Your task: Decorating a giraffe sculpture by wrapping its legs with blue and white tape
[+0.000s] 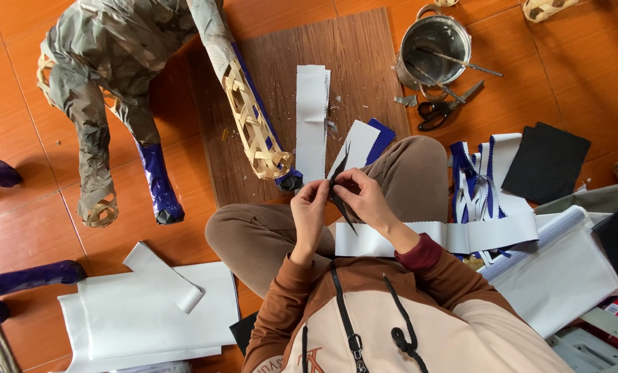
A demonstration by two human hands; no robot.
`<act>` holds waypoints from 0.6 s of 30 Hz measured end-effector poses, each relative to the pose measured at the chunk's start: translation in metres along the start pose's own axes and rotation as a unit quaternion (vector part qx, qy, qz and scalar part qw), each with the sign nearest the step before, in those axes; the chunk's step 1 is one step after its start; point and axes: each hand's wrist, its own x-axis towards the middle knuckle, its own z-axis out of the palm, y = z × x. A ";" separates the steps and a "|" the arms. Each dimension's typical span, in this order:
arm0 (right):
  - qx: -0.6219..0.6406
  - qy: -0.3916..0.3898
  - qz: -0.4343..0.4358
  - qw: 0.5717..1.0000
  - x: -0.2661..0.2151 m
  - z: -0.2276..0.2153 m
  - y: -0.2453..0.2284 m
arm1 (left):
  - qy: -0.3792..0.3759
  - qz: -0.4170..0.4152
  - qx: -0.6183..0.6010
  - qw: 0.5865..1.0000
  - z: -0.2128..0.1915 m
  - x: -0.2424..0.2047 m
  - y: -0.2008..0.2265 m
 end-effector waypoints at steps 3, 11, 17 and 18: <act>0.006 -0.001 -0.003 1.000 0.001 0.000 0.002 | 0.005 0.014 0.011 1.000 0.000 -0.001 0.000; 0.004 0.007 0.012 1.000 0.000 0.003 0.004 | 0.019 0.073 0.088 0.993 0.003 -0.003 -0.004; 0.005 -0.001 -0.010 1.000 0.000 0.000 0.006 | 0.016 0.063 0.086 0.994 0.003 -0.003 -0.010; 0.005 0.001 -0.013 1.000 0.000 0.001 0.008 | 0.015 0.067 0.086 0.994 0.003 -0.003 -0.008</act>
